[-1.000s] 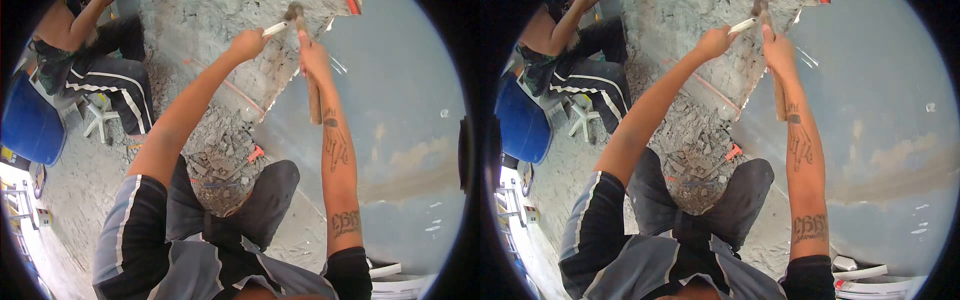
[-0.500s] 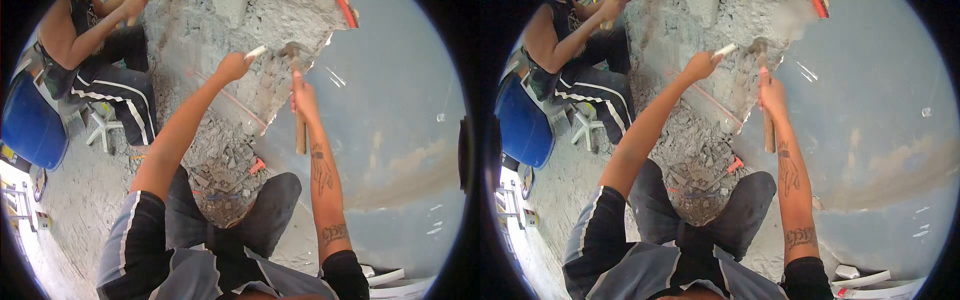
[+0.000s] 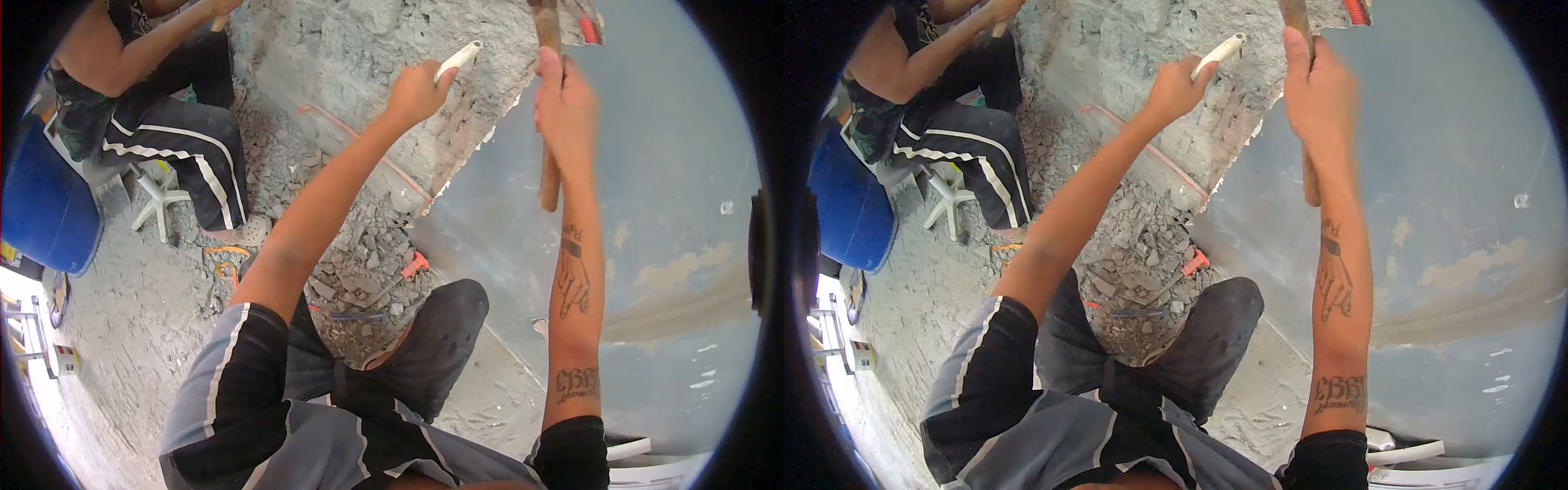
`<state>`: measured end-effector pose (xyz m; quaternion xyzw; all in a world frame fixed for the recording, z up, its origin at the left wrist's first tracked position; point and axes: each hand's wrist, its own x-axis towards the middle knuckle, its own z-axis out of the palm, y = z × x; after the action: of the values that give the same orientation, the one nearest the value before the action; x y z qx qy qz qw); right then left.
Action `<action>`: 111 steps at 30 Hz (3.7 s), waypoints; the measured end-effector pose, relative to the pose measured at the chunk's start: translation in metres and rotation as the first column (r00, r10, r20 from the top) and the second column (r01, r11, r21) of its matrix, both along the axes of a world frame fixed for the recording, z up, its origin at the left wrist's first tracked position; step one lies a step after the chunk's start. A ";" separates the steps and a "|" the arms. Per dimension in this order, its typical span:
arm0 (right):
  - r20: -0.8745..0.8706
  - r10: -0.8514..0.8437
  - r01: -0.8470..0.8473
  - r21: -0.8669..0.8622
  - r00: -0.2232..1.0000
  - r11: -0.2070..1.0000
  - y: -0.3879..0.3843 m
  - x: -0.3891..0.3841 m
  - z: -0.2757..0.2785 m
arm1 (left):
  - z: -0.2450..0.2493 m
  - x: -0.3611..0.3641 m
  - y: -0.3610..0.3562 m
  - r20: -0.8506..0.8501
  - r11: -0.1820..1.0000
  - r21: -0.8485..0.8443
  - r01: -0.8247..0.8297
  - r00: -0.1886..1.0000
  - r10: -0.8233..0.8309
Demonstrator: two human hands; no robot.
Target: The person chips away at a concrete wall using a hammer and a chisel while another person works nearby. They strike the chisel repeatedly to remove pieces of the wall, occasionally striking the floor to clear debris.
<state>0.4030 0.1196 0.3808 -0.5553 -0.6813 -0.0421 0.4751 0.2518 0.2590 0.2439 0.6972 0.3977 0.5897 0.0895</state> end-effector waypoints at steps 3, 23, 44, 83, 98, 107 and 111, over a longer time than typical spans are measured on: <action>0.133 -0.112 0.099 0.099 0.985 0.990 0.019 0.006 -0.033 | 0.002 0.005 -0.003 -0.051 0.998 -0.068 -0.016 0.999 0.012; 0.071 -0.006 -0.006 0.168 0.997 0.986 0.001 -0.024 -0.022 | -0.005 -0.001 0.005 -0.192 0.995 -0.076 -0.070 0.980 0.055; -0.809 0.237 -0.277 0.096 0.538 0.956 0.004 -0.014 -0.171 | -0.019 -0.015 -0.012 -0.436 0.991 0.063 -0.118 0.890 0.134; -0.383 -0.012 -0.191 -0.488 0.924 0.852 0.064 -0.006 -0.075 | -0.015 -0.043 0.040 -0.244 0.996 -0.071 -0.054 0.969 0.035; -0.087 -0.045 -0.016 -0.601 0.995 0.799 0.083 -0.020 -0.013 | 0.009 -0.029 0.030 0.046 0.920 -0.367 0.134 0.991 -0.126; 0.033 -0.076 0.081 -0.537 0.997 0.840 0.109 -0.005 -0.053 | 0.011 -0.031 0.031 -0.076 0.941 -0.323 0.101 0.988 -0.132; -0.231 -0.056 -0.084 -0.554 0.971 0.828 0.069 -0.021 -0.017 | 0.019 -0.032 0.028 -0.040 0.892 -0.431 0.135 0.985 -0.169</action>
<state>0.3820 0.1886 0.3640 -0.6660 -0.6060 0.2294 0.3696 0.2195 0.2866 0.2629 0.7118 0.4643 0.4524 0.2703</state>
